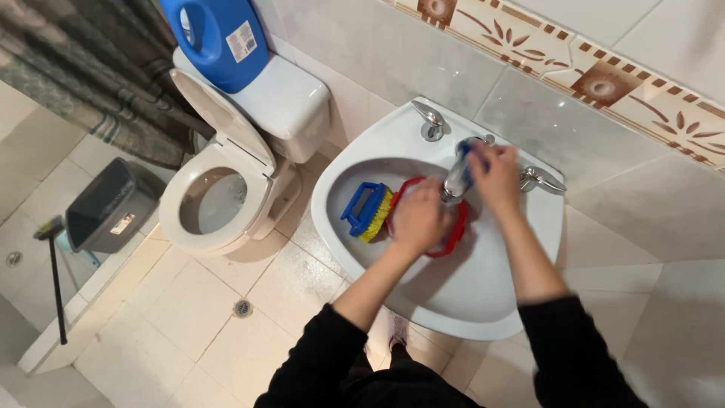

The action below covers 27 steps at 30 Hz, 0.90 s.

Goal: Cleaning a bathroom sink using a sponge, brush, and water

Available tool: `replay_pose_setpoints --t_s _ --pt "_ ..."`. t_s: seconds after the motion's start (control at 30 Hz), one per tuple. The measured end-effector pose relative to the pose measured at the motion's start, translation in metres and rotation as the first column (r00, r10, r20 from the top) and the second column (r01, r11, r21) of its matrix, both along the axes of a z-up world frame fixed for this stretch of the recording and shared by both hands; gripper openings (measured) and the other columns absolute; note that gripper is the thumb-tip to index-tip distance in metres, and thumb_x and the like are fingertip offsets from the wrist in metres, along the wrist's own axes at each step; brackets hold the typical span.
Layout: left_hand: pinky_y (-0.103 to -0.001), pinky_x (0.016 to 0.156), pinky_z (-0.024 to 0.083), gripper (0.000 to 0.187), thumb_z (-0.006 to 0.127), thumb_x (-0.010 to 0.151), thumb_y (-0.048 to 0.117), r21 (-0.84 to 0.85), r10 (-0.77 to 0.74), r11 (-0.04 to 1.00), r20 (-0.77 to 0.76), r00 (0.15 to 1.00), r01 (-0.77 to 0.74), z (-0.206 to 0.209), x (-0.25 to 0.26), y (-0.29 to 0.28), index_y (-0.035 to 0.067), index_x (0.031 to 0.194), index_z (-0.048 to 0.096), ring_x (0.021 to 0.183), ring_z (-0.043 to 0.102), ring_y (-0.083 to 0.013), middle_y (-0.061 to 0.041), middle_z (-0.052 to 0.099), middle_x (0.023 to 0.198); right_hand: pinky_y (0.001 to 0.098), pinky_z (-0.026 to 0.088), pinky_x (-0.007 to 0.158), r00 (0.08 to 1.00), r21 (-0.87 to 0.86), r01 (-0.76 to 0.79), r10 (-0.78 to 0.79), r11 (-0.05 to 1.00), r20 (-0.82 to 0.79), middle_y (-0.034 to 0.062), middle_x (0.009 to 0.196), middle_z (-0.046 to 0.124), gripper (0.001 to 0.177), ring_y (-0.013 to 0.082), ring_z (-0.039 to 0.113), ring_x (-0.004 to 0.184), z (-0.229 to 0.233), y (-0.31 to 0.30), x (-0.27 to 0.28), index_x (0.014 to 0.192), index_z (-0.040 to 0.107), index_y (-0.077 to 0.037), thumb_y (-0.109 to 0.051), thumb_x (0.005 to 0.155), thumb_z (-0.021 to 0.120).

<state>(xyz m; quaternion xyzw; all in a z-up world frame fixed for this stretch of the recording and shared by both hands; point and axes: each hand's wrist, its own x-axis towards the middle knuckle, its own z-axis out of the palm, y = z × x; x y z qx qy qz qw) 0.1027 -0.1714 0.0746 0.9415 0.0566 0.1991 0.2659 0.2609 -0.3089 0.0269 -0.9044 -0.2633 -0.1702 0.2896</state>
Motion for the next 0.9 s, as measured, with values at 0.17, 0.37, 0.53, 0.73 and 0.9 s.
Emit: replay_pose_setpoints --t_s 0.17,0.37,0.53,0.73,0.9 --pt "-0.046 0.092 0.047 0.055 0.062 0.085 0.028 -0.104 -0.016 0.995 -0.101 0.995 0.006 0.005 0.015 -0.001 -0.004 0.128 0.051 0.115 0.059 -0.0365 -0.027 0.061 0.118 0.0395 0.052 0.07 0.999 0.015 0.018 -0.019 1.0 0.03 0.0086 0.095 0.049 0.026 0.0346 0.061 0.087 0.019 0.006 -0.043 0.115 0.068 -0.027 -0.037 0.09 0.068" --pt "-0.046 0.107 0.035 0.077 0.073 0.076 0.031 -0.067 -0.174 0.985 -0.27 0.947 0.162 0.002 0.019 0.012 0.004 0.14 0.038 0.131 0.047 -0.0267 -0.016 0.057 0.131 0.04 0.048 0.08 0.999 0.155 0.021 -0.015 0.988 -0.036 0.0103 0.095 0.044 0.022 0.0376 0.056 0.092 -0.01 -0.003 0.007 0.11 0.068 -0.015 -0.03 0.095 0.066" --pt "-0.05 0.112 0.024 0.088 0.072 0.074 0.032 -0.055 -0.179 0.984 -0.388 0.904 0.172 0.002 0.036 0.004 -0.001 0.144 0.029 0.136 0.039 -0.0266 -0.018 0.049 0.139 0.0428 0.038 0.091 0.999 0.218 -0.036 0.038 0.975 -0.001 0.0168 0.095 0.041 0.021 0.0415 0.047 0.097 -0.004 0.001 -0.037 0.097 0.063 -0.005 -0.026 0.096 0.063" --pt "-0.052 0.115 0.017 0.09 0.072 0.075 0.038 0.138 -0.068 0.982 -0.395 0.916 0.133 0.014 0.054 -0.013 -0.003 0.142 0.029 0.135 0.04 -0.0297 -0.019 0.049 0.139 0.0384 0.038 0.092 0.979 0.282 0.143 -0.093 0.949 -0.183 0.013 0.097 0.04 0.013 0.0353 0.047 0.096 -0.038 -0.009 0.009 0.108 0.061 -0.014 -0.018 0.096 0.057" --pt "-0.053 0.116 0.009 0.081 0.067 0.073 0.021 0.037 -0.085 0.993 -0.451 0.888 0.114 -0.003 0.074 -0.013 -0.001 0.141 0.03 0.135 0.04 -0.0272 -0.018 0.051 0.136 0.0415 0.039 0.089 0.993 0.349 0.057 -0.016 0.935 -0.121 0.0145 0.098 0.042 0.013 0.0413 0.047 0.098 -0.029 0.001 -0.041 0.095 0.056 -0.005 -0.015 0.094 0.063"
